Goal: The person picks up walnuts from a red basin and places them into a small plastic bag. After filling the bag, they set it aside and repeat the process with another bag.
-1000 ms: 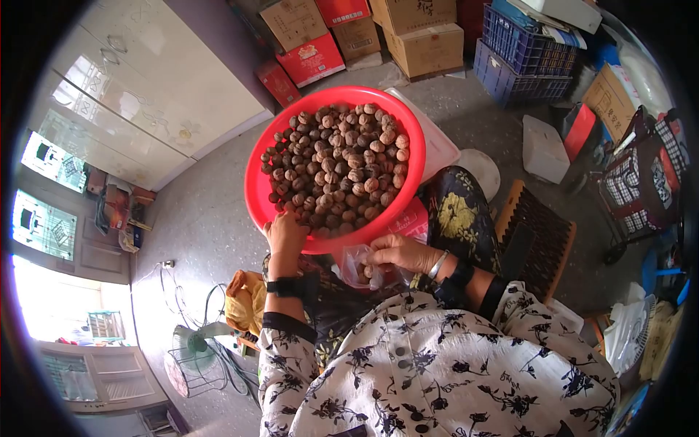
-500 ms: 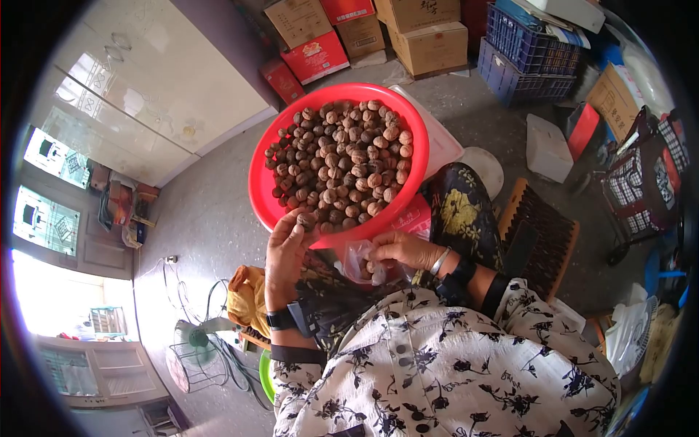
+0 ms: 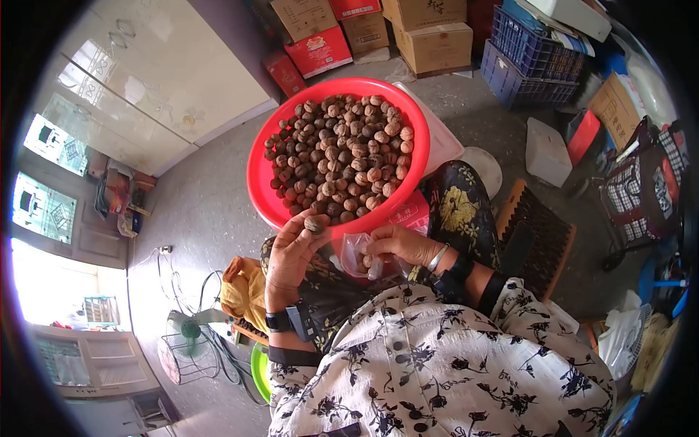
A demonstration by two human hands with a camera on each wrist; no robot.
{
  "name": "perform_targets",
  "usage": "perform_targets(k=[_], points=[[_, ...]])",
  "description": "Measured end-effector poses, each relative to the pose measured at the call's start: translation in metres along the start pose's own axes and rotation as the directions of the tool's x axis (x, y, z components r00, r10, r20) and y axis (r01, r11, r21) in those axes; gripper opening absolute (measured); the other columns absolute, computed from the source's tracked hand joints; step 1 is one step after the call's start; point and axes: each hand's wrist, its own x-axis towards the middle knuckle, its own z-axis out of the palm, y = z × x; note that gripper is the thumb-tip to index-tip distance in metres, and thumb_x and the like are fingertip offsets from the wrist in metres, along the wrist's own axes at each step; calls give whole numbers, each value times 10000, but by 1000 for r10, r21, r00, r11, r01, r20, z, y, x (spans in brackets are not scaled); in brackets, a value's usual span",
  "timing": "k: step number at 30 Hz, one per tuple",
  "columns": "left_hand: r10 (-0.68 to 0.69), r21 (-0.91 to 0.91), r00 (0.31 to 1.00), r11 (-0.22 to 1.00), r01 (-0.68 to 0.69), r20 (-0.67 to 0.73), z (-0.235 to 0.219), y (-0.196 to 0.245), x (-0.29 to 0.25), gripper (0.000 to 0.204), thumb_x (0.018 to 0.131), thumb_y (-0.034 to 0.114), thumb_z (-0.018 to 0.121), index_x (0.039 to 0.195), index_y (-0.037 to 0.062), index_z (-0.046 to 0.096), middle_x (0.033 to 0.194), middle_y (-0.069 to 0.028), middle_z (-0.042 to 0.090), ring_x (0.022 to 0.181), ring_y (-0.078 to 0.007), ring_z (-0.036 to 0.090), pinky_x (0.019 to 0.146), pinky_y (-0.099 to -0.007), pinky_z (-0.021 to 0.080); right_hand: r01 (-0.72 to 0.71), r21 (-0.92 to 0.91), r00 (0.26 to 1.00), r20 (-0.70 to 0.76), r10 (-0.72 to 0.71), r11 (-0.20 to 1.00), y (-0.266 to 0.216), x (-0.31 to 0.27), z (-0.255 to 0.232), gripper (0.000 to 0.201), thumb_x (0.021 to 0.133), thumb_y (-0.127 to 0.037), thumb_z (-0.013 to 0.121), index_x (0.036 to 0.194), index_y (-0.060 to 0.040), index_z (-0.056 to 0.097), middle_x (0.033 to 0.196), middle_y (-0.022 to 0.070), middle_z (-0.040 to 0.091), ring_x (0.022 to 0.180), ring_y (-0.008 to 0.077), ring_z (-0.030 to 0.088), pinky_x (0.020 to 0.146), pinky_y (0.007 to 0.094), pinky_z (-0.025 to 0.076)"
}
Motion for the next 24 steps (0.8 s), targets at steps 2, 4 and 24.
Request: perform_targets(k=[2,4,24], points=[[-11,3,1000,1000,11,1,3,1,-2,419,969,109,616,1359,-9,516,1308,-154,600,1131,-242,640,1000,-397,526,-6,11,1000,-2,6,1000,1,1,-1,199,930,-205,662,797,-56,655,705,-5,590,629,79,526,618,234,421],[-18,49,1000,999,18,5,3,1,-3,404,966,112,624,1343,-4,531,1288,-135,612,1126,-226,636,986,-379,529,-4,-11,1000,-4,4,1000,0,1,-2,194,931,-203,661,808,-53,661,717,-2,602,632,78,530,619,232,425],[-184,466,981,874,136,59,23,-6,-15,363,910,12,665,1262,17,579,1074,-36,683,925,-93,638,765,-227,515,-17,45,1000,-21,18,999,2,3,-1,175,924,-216,673,838,-64,671,701,-14,596,611,68,516,583,221,411]])
